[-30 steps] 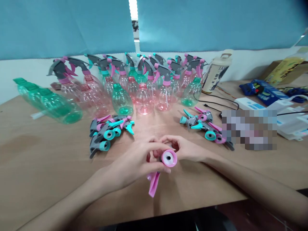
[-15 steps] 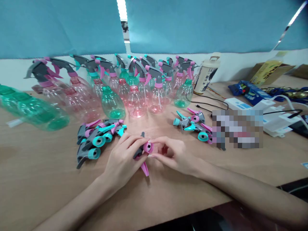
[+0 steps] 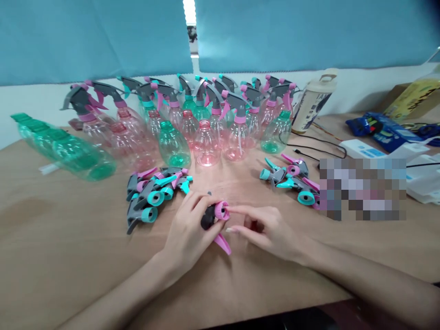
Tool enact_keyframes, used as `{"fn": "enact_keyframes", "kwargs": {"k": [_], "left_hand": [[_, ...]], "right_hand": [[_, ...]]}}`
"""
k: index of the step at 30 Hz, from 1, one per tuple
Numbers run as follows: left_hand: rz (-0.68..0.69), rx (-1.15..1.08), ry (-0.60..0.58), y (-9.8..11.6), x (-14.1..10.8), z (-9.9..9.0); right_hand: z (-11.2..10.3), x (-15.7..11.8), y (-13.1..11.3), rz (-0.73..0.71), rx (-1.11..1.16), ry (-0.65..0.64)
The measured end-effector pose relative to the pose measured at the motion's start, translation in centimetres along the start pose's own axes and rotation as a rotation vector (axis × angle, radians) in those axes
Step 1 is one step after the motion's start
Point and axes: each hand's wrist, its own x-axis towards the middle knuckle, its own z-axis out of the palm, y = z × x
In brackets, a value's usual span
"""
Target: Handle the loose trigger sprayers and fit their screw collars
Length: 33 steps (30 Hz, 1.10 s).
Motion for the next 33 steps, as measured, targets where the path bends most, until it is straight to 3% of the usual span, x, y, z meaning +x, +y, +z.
{"fn": "enact_keyframes", "kwargs": {"k": [8,16,22,29,33], "left_hand": [[-0.066,-0.041,0.009,0.1,-0.3,0.5],[-0.106,-0.126,-0.035,0.0,-0.2,0.2],[-0.183,-0.244,-0.086,0.0,-0.2,0.1],[-0.389,-0.393,-0.158,0.6,0.0,1.1],[-0.420,-0.422,-0.188,0.7,0.1,1.2]], "right_hand": [[0.3,-0.3,-0.5,0.134,0.150,-0.129],[0.2,-0.1,-0.9,0.215,0.275,-0.102],[0.0,-0.1,-0.7,0.179,0.191,-0.097],[-0.1,0.2,-0.5,0.200,0.104,-0.042],[-0.2,0.3,0.0,0.180,0.040,-0.040]]}}
